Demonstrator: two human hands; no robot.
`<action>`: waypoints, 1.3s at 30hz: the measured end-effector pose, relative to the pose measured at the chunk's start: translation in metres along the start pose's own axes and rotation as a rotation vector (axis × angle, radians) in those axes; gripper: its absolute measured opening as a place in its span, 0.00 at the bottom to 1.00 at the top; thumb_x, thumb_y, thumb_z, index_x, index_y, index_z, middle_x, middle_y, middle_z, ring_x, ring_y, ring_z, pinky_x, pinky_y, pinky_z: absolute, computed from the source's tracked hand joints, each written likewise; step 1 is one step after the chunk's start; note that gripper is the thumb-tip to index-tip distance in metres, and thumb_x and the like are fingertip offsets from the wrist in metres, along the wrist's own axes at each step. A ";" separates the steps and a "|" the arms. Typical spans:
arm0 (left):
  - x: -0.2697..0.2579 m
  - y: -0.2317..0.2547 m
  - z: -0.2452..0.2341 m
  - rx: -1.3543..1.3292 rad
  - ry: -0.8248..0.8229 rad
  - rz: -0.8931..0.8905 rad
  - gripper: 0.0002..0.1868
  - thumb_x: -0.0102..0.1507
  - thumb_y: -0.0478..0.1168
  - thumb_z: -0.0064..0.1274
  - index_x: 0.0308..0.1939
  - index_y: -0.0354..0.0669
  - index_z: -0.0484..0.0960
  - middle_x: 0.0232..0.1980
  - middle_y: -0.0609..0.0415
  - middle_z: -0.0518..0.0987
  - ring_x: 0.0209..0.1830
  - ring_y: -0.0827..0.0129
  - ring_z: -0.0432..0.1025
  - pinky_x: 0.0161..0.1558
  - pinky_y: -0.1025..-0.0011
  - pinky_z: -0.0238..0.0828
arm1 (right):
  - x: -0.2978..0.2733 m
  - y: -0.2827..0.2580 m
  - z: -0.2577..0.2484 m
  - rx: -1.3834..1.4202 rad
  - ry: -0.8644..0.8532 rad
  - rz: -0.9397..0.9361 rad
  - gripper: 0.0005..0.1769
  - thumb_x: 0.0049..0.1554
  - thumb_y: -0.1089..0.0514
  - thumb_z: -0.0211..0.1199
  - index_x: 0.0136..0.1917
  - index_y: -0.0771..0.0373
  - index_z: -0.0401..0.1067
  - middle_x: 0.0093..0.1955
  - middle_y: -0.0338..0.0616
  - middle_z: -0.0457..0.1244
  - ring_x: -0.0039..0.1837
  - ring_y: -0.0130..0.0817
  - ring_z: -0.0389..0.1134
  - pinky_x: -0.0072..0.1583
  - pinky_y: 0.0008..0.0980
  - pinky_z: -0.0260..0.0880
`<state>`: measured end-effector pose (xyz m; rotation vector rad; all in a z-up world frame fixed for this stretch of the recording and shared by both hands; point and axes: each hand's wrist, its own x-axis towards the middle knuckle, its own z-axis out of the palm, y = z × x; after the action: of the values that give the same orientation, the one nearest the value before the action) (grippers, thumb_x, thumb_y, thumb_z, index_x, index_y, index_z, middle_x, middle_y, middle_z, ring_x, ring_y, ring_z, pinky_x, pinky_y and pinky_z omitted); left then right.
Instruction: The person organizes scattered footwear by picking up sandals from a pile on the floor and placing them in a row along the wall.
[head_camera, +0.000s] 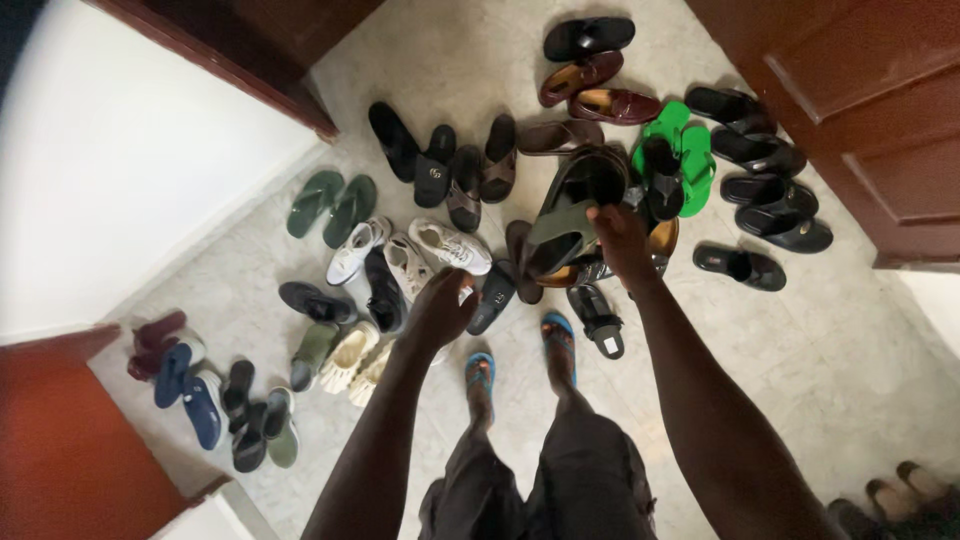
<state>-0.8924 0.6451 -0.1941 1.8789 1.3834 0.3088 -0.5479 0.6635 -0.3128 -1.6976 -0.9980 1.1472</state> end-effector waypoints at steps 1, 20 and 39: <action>-0.008 0.007 -0.005 0.010 -0.001 0.016 0.13 0.62 0.41 0.58 0.45 0.37 0.80 0.49 0.41 0.80 0.53 0.46 0.75 0.53 0.54 0.72 | -0.023 -0.023 0.000 -0.182 0.033 -0.087 0.21 0.66 0.42 0.63 0.47 0.64 0.73 0.41 0.46 0.65 0.44 0.34 0.65 0.49 0.38 0.67; -0.037 0.199 -0.027 -0.249 0.010 0.716 0.24 0.60 0.47 0.68 0.51 0.33 0.81 0.45 0.43 0.82 0.41 0.64 0.78 0.42 0.65 0.77 | -0.332 -0.292 -0.098 -0.930 0.091 -0.394 0.21 0.42 0.48 0.77 0.47 0.59 0.80 0.50 0.55 0.66 0.56 0.55 0.68 0.56 0.51 0.71; -0.188 0.317 0.105 -0.698 -0.770 0.262 0.16 0.60 0.46 0.65 0.43 0.39 0.81 0.43 0.55 0.78 0.37 0.72 0.77 0.38 0.64 0.83 | -0.670 -0.101 -0.230 0.597 0.939 -0.015 0.25 0.64 0.50 0.62 0.67 0.68 0.67 0.49 0.46 0.66 0.45 0.34 0.70 0.53 0.44 0.76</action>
<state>-0.6773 0.3948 0.0007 1.3464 0.4218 0.1355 -0.5231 0.0341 0.0264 -1.4485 -0.0583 0.4329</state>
